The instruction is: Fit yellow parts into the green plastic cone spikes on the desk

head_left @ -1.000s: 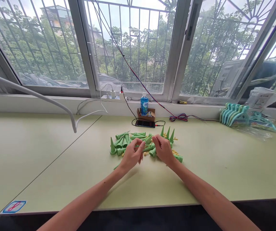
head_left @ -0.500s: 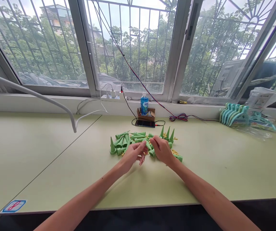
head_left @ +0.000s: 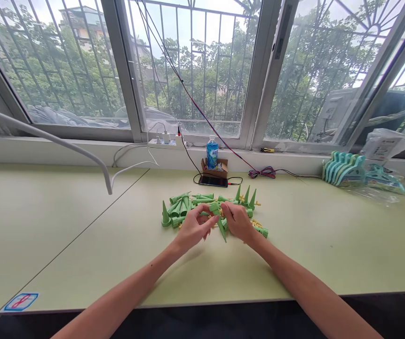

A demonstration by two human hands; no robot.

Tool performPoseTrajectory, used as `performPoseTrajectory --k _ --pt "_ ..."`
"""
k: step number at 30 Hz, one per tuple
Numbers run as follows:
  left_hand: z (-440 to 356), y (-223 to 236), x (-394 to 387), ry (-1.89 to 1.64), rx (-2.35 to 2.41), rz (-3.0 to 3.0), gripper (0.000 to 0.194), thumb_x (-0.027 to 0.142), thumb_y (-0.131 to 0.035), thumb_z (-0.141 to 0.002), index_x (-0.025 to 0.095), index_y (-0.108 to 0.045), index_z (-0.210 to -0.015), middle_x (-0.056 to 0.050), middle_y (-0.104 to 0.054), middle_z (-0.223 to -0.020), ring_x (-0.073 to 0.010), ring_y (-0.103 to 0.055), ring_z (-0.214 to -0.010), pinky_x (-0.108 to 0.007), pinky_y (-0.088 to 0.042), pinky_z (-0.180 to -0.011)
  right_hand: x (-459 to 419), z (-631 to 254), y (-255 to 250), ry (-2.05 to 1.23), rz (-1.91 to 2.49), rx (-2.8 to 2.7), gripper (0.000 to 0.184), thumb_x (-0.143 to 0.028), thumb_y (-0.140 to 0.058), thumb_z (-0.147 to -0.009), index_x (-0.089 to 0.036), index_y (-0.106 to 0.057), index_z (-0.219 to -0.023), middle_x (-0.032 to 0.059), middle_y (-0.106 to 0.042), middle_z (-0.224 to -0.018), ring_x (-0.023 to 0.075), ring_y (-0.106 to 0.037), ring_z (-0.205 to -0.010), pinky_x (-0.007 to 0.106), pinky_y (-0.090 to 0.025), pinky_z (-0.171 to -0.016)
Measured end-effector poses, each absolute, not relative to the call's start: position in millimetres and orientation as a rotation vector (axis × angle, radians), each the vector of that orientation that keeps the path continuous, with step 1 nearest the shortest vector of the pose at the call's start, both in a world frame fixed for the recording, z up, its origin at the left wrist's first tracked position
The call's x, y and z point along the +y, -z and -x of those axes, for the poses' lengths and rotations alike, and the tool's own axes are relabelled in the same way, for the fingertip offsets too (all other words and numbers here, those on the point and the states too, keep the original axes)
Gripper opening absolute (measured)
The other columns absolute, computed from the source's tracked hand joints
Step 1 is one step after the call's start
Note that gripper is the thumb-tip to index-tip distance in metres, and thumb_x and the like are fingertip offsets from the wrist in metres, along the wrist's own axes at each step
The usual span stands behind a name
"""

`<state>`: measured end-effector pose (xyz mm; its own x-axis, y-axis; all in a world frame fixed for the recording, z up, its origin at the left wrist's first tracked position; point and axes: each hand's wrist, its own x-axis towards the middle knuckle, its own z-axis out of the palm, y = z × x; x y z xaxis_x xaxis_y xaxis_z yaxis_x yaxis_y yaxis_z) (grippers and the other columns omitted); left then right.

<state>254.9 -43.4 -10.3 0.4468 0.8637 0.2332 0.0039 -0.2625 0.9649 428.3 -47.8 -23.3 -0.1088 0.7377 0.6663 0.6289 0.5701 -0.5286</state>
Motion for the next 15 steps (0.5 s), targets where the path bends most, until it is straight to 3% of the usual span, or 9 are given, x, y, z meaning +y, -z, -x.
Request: performPoseTrajectory --k 6,15 --pt "-254.4 13.2 -44.1 -1.055 0.784 -1.744 0.032 0.041 -0.071 -0.079 0.022 -0.054 -0.099 0.007 -0.048 -0.054 -0.0096 -0.046 -0.043 -0.019 -0.035 -0.038 -49.4 -426.7 22.0 -0.2 1.106 -1.808 0.046 -0.046 -0.027 -0.103 -0.022 -0.039 -0.066 -0.0013 -0.047 -0.059 0.0133 -0.041 -0.052 0.027 -0.031 -0.055" --pt "-256.7 10.8 -46.4 -1.158 0.81 -1.81 0.03 0.039 -0.069 -0.08 0.023 -0.054 -0.1 0.006 -0.048 -0.063 -0.0087 -0.047 -0.049 -0.02 -0.039 -0.044 -47.8 -425.8 23.8 -0.229 1.11 -1.79 0.046 -0.046 -0.027 -0.103 -0.022 -0.038 -0.065 -0.0023 -0.043 -0.058 0.0129 -0.038 -0.052 0.027 -0.03 -0.054"
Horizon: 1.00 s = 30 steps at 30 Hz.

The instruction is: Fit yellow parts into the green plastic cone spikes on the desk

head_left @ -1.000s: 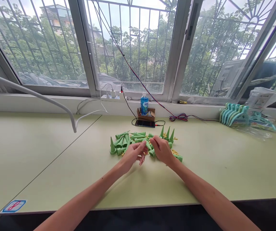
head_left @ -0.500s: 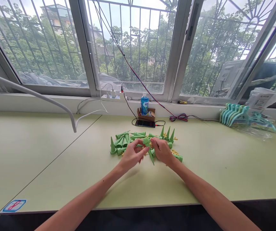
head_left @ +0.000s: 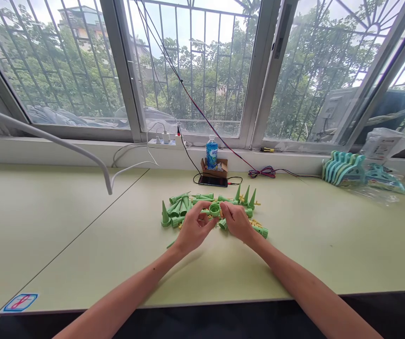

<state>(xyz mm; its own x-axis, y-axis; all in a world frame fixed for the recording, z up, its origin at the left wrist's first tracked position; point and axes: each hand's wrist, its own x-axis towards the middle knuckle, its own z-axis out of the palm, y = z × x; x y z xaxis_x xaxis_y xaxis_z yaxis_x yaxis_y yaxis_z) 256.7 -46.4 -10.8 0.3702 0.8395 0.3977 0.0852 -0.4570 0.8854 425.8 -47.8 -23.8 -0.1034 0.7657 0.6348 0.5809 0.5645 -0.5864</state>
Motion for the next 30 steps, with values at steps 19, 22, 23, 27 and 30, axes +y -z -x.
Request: performPoseTrajectory --k 19,22,23,27,30 --pt "-256.8 6.4 -40.5 -0.808 0.72 -1.352 0.063 0.067 -0.044 -0.087 0.01 -0.063 -0.072 -0.006 -0.059 -0.066 -0.0096 -0.05 -0.042 -0.021 -0.038 -0.035 -50.0 -426.0 21.3 -0.137 1.005 -1.817 0.035 -0.033 -0.037 -0.101 -0.02 -0.039 -0.069 -0.0024 -0.043 -0.064 0.012 -0.039 -0.059 0.024 -0.032 -0.059" --pt "-256.9 5.6 -40.8 -0.803 0.71 -1.351 0.058 0.064 -0.049 -0.086 0.01 -0.062 -0.072 -0.005 -0.058 -0.066 -0.0086 -0.048 -0.041 -0.021 -0.037 -0.035 -49.6 -426.5 21.8 -0.143 1.008 -1.826 0.034 -0.032 -0.038 -0.101 -0.021 -0.037 -0.069 -0.0028 -0.042 -0.064 0.0119 -0.038 -0.058 0.024 -0.031 -0.059" --pt "-256.9 5.8 -40.7 -0.805 0.706 -1.355 0.056 0.063 -0.051 -0.086 0.01 -0.061 -0.071 -0.005 -0.058 -0.067 -0.0084 -0.048 -0.042 -0.021 -0.037 -0.036 -49.2 -426.7 22.1 -0.148 1.015 -1.827 0.034 -0.032 -0.038 -0.101 -0.021 -0.037 -0.069 -0.0031 -0.041 -0.063 0.0118 -0.037 -0.057 0.024 -0.031 -0.058" --pt "-256.3 8.0 -40.1 -0.804 0.695 -1.371 0.049 0.059 -0.053 -0.087 0.012 -0.057 -0.072 -0.005 -0.06 -0.069 -0.0088 -0.049 -0.044 -0.021 -0.038 -0.038 -47.8 -427.6 23.3 -0.155 1.04 -1.821 0.035 -0.033 -0.038 -0.101 -0.021 -0.033 -0.068 -0.0045 -0.037 -0.06 0.0114 -0.033 -0.054 0.025 -0.028 -0.056" --pt "-255.5 9.1 -40.4 -0.82 0.704 -1.42 0.042 0.054 -0.056 -0.087 0.015 -0.053 -0.072 0.0 -0.053 -0.057 -0.0092 -0.048 -0.043 -0.02 -0.038 -0.038 -47.3 -428.1 23.7 -0.157 1.049 -1.83 0.036 -0.034 -0.037 -0.101 -0.021 -0.03 -0.067 -0.0051 -0.034 -0.059 0.0114 -0.03 -0.054 0.025 -0.026 -0.055"
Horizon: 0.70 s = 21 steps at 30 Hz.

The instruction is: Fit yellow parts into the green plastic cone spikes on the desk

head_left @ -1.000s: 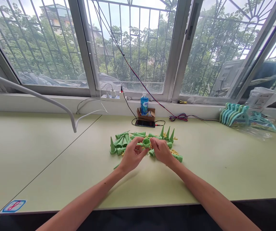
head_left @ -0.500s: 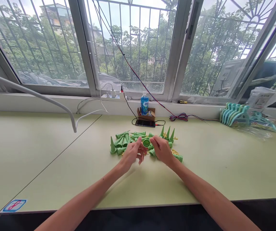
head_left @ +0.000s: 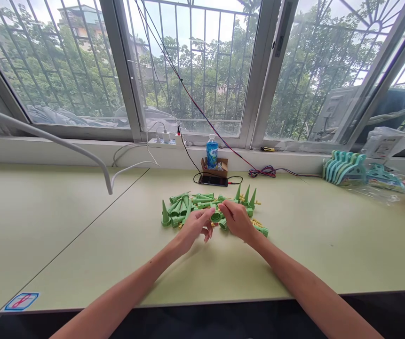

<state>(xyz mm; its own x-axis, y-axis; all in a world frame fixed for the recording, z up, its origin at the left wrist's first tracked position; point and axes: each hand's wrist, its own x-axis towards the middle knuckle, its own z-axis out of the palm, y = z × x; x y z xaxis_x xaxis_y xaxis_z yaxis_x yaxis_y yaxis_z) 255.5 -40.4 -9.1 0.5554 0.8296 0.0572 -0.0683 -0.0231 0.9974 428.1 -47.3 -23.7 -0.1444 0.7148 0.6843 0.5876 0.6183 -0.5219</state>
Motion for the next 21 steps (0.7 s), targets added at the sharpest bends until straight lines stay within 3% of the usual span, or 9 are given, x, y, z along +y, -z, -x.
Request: performPoseTrajectory --k 3,9,15,21 --pt "-254.8 9.6 -41.4 -0.869 0.761 -1.535 0.038 0.05 -0.058 -0.086 0.018 -0.048 -0.07 0.004 -0.046 -0.049 -0.0098 -0.047 -0.043 -0.019 -0.039 -0.038 -47.1 -428.3 24.2 -0.163 1.065 -1.844 0.037 -0.035 -0.036 -0.101 -0.022 -0.029 -0.067 -0.0051 -0.034 -0.059 0.0114 -0.029 -0.054 0.025 -0.026 -0.055" --pt "-253.1 10.6 -44.2 -0.953 0.83 -1.789 0.032 0.046 -0.058 -0.086 0.019 -0.047 -0.073 0.004 -0.047 -0.054 -0.0105 -0.052 -0.046 -0.018 -0.038 -0.037 -45.3 -428.9 26.5 -0.16 1.099 -1.846 0.039 -0.038 -0.035 -0.101 -0.022 -0.028 -0.066 -0.005 -0.033 -0.057 0.0116 -0.028 -0.052 0.026 -0.024 -0.054" --pt "-254.7 12.9 -44.3 -1.063 0.881 -1.97 0.025 0.042 -0.06 -0.086 0.018 -0.057 -0.092 0.0 -0.055 -0.076 -0.0087 -0.051 -0.052 -0.019 -0.042 -0.042 -44.2 -429.2 28.0 -0.179 1.13 -1.843 0.041 -0.041 -0.033 -0.102 -0.021 -0.032 -0.065 -0.004 -0.038 -0.057 0.0119 -0.03 -0.052 0.026 -0.025 -0.054" --pt "-255.9 17.2 -41.1 -1.162 0.813 -2.11 0.018 0.036 -0.06 -0.087 0.019 -0.061 -0.093 -0.003 -0.054 -0.092 -0.0095 -0.051 -0.061 -0.021 -0.046 -0.049 -43.3 -428.2 28.1 -0.212 1.149 -1.832 0.045 -0.043 -0.03 -0.102 -0.021 -0.036 -0.064 -0.003 -0.04 -0.057 0.0121 -0.034 -0.052 0.027 -0.027 -0.055"
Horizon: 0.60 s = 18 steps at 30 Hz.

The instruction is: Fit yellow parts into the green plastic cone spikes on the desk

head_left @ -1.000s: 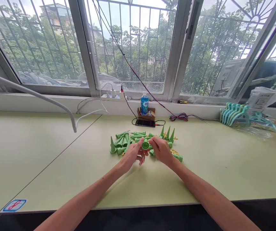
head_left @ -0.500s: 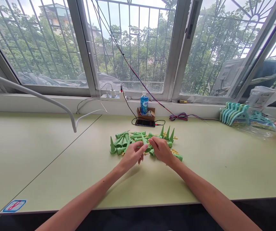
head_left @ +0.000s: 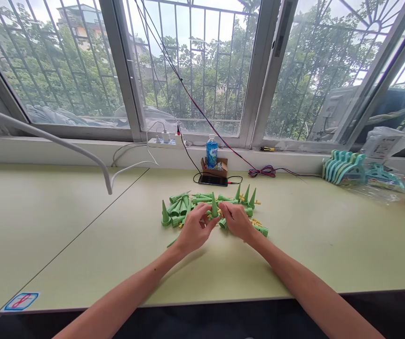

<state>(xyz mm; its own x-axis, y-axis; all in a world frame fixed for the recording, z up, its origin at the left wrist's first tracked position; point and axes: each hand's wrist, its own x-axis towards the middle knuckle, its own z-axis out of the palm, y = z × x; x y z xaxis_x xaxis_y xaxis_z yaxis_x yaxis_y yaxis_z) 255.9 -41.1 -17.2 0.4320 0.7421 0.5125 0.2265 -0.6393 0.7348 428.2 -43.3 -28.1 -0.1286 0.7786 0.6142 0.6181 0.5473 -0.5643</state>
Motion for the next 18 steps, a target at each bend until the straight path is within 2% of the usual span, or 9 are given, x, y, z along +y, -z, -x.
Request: performPoseTrajectory --k 5,13,16,18 --pt "-255.5 14.7 -42.1 -1.183 0.841 -2.083 0.015 0.034 -0.058 -0.087 0.021 -0.062 -0.094 -0.005 -0.055 -0.096 -0.0106 -0.05 -0.06 -0.022 -0.046 -0.05 -43.5 -426.7 27.9 -0.238 1.136 -1.819 0.045 -0.044 -0.03 -0.103 -0.021 -0.04 -0.065 -0.0023 -0.044 -0.059 0.0125 -0.038 -0.053 0.026 -0.03 -0.055" --pt "-255.2 13.3 -40.8 -1.215 0.87 -1.906 0.019 0.037 -0.06 -0.086 0.021 -0.063 -0.096 -0.008 -0.058 -0.105 -0.0105 -0.049 -0.057 -0.023 -0.044 -0.049 -48.2 -424.4 23.9 -0.296 1.097 -1.854 0.034 -0.04 -0.038 -0.101 -0.02 -0.046 -0.074 -0.004 -0.045 -0.06 0.0116 -0.039 -0.053 0.025 -0.03 -0.054" --pt "-255.7 13.7 -41.0 -1.194 0.919 -1.877 0.027 0.042 -0.061 -0.085 0.022 -0.061 -0.102 -0.007 -0.061 -0.101 -0.0098 -0.051 -0.052 -0.023 -0.044 -0.044 -47.4 -425.0 24.5 -0.283 1.093 -1.823 0.033 -0.038 -0.039 -0.101 -0.02 -0.046 -0.074 -0.004 -0.045 -0.061 0.0115 -0.039 -0.054 0.024 -0.03 -0.054" --pt "-256.2 14.1 -40.5 -1.176 0.951 -1.813 0.032 0.048 -0.057 -0.087 0.021 -0.057 -0.105 -0.004 -0.062 -0.09 -0.0097 -0.052 -0.047 -0.023 -0.043 -0.04 -45.9 -426.2 25.5 -0.257 1.101 -1.786 0.032 -0.038 -0.039 -0.101 -0.02 -0.047 -0.075 -0.0042 -0.044 -0.06 0.0114 -0.038 -0.054 0.024 -0.03 -0.055"
